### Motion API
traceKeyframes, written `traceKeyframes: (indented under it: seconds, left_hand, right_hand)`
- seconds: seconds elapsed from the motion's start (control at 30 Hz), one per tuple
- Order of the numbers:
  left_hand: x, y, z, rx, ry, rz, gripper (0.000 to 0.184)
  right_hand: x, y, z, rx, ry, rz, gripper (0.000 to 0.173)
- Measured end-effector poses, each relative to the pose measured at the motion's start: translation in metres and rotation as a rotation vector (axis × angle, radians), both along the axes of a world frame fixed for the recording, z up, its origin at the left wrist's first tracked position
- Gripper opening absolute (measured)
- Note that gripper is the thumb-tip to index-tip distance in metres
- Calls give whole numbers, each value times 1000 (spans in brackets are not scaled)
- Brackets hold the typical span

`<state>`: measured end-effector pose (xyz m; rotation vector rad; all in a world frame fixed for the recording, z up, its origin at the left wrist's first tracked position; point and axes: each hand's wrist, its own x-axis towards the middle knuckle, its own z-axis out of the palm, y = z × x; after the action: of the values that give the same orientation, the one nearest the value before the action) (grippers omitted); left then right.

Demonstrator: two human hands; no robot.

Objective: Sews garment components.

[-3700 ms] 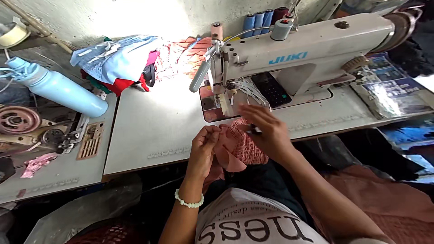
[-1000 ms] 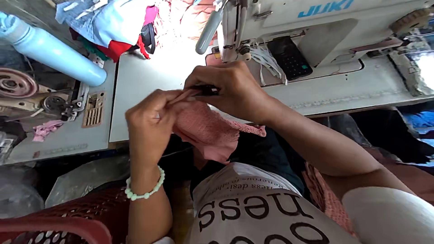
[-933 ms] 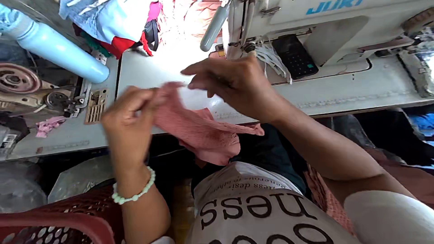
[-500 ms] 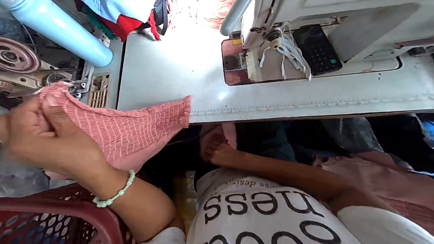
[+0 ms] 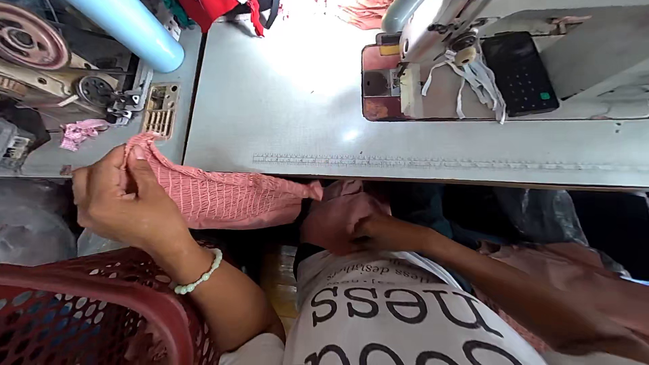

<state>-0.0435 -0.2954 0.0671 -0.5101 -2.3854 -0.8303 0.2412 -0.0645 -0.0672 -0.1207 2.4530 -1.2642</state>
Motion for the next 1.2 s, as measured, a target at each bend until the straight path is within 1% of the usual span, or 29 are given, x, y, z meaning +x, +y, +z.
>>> traceKeyframes:
  seconds: [0.07, 0.1, 0.17, 0.23, 0.3, 0.33, 0.4, 0.5, 0.6, 0.63, 0.7, 0.8, 0.87, 0.97, 1.07, 1.2]
  left_hand:
    - [3, 7, -1, -14, 27, -27, 33]
    - [4, 9, -2, -22, 43, -41, 32]
    - [6, 11, -1, -40, 62, -52, 31]
    - [6, 10, -1, -50, 66, -58, 30]
    - [7, 10, -1, -34, 47, -93, 30]
    - [7, 10, -4, -15, 30, -130, 30]
    - [9, 9, -11, 26, -14, -201, 29]
    - [13, 13, -28, 101, -128, -290, 28]
    - [26, 18, -49, 185, -286, -390, 26]
    - [33, 20, -56, 220, -359, -417, 24]
    - [50, 23, -68, 304, -547, -454, 19]
    - [76, 31, -74, 450, -755, -485, 13]
    - [90, 37, -72, 537, -836, -515, 11]
    - [103, 43, -65, 597, -863, -535, 10]
    - [111, 45, -63, 586, -826, -574, 13]
    - [112, 45, -59, 542, -776, -621, 13]
  right_hand:
    - [-24, -4, -6, -1, 40, -116, 27]
    - [-40, -9, -7, 32, 19, -124, 26]
    - [-75, -27, -15, 128, -34, -39, 27]
    - [-107, -50, -20, 256, -160, 109, 29]
    - [-126, -69, -23, 349, -258, 209, 35]
    - [-131, -74, -26, 350, -273, 228, 37]
    - [-135, -77, -27, 289, -276, 206, 40]
    - [-129, -67, -19, 170, -206, 127, 41]
    - [-113, -49, -5, -30, -10, 15, 25]
    - [-106, -44, 3, -110, 64, -31, 23]
    - [-94, -35, 24, -282, 198, -133, 20]
    - [-89, -30, 48, -493, 325, -289, 22]
    - [-91, -30, 56, -538, 404, -398, 20]
    - [-92, -35, 61, -542, 443, -567, 11]
    - [-92, -39, 60, -554, 467, -682, 7]
    - [-90, -39, 60, -533, 524, -741, 9]
